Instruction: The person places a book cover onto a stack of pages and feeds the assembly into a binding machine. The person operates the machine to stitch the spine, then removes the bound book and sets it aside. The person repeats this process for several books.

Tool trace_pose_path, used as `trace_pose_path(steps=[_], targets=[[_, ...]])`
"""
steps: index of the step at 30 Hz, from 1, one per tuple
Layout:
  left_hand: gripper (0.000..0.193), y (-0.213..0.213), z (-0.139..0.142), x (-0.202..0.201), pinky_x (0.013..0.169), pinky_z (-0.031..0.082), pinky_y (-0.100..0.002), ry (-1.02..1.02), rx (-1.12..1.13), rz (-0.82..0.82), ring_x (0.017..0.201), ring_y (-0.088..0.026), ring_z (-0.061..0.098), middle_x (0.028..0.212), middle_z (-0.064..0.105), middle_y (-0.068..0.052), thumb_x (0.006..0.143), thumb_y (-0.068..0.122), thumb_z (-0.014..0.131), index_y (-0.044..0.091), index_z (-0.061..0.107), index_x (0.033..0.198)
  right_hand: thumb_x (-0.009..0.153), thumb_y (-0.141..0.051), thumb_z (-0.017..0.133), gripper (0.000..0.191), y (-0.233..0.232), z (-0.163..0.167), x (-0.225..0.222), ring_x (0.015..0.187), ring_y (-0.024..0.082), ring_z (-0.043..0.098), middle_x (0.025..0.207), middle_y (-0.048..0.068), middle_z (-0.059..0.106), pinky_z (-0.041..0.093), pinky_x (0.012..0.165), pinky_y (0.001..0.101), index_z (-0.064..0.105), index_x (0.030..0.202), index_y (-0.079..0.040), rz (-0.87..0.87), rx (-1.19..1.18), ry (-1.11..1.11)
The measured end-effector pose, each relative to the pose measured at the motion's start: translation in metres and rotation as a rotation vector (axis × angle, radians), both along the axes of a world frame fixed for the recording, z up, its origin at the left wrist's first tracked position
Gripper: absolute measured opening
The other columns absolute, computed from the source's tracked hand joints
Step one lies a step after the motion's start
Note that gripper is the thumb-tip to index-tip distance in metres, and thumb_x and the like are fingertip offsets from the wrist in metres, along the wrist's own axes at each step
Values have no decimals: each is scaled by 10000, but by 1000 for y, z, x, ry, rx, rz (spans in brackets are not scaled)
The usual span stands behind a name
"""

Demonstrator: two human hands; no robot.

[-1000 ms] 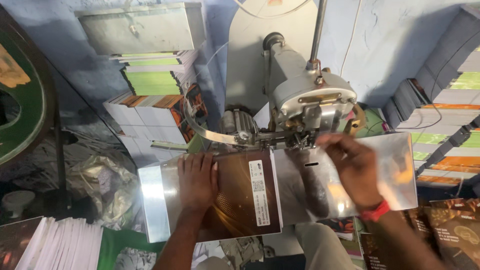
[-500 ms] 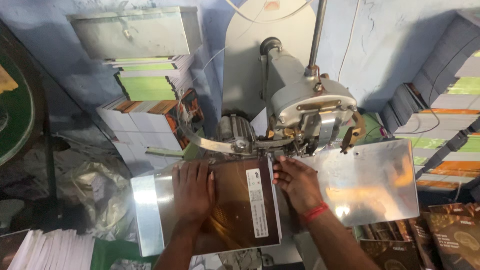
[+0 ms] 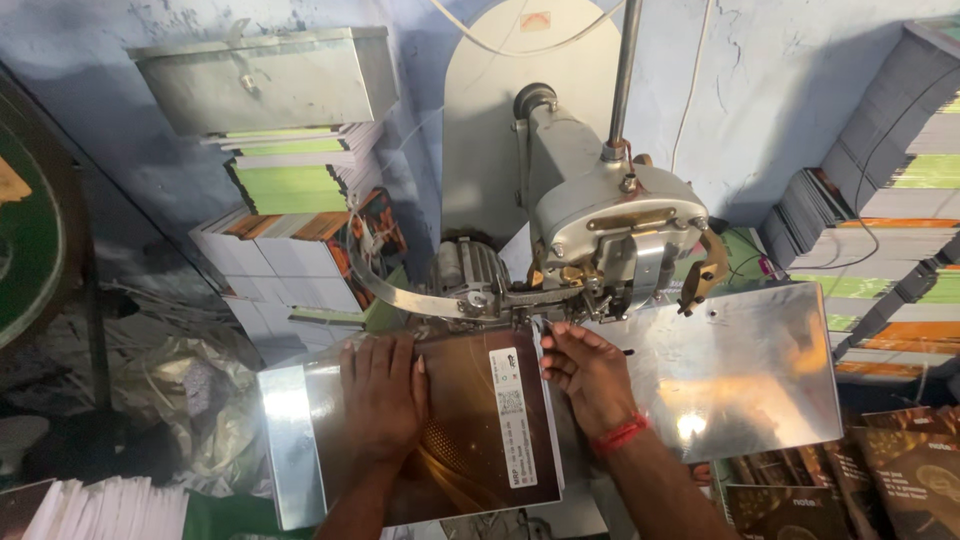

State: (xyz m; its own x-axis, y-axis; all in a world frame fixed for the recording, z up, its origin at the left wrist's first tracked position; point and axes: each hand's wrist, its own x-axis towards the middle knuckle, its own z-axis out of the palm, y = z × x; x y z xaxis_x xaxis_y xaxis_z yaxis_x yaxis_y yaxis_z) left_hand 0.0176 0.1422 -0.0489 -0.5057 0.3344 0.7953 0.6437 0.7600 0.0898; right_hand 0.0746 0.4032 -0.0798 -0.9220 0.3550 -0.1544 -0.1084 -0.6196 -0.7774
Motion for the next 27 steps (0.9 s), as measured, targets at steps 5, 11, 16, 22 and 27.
trace_pose_path(steps=[5, 11, 16, 22, 27], targets=[[341, 1, -2, 0, 1139, 340, -607, -14, -10, 9, 1200, -402, 546, 1198, 620, -201, 942, 204, 605, 4, 631, 1217, 967, -87, 646, 249, -2, -11, 5, 812, 181, 676, 938, 84, 718, 575, 787, 363, 710, 1193, -5, -6, -6, 80], [347, 4, -5, -2, 1143, 329, -607, -41, -27, 31, 1216, -397, 534, 1207, 612, -200, 948, 218, 587, 10, 628, 1222, 956, -33, 620, 342, 1, -21, 8, 846, 207, 680, 962, 122, 720, 578, 823, 382, 678, 1291, 9, 15, -6, 194], [360, 3, -6, -2, 1151, 318, -608, -51, -48, 48, 1222, -400, 521, 1223, 594, -205, 952, 224, 579, 10, 614, 1239, 957, -8, 602, 320, 1, -27, 12, 846, 222, 688, 962, 146, 730, 578, 839, 395, 685, 1264, 32, 4, -4, 194], [360, 1, -5, -1, 1136, 322, -609, -51, -25, 28, 1214, -406, 521, 1217, 599, -195, 952, 222, 574, 13, 614, 1242, 961, -9, 598, 275, 2, -42, 10, 846, 231, 699, 958, 150, 742, 575, 843, 397, 702, 1207, 54, 32, 7, 237], [330, -1, -2, 0, 1134, 328, -608, -50, -14, 29, 1209, -404, 530, 1200, 606, -192, 947, 220, 583, 19, 628, 1205, 1002, -185, 631, 250, 26, -24, 39, 882, 237, 684, 961, 124, 694, 576, 868, 458, 656, 1151, 14, 241, -67, 340]])
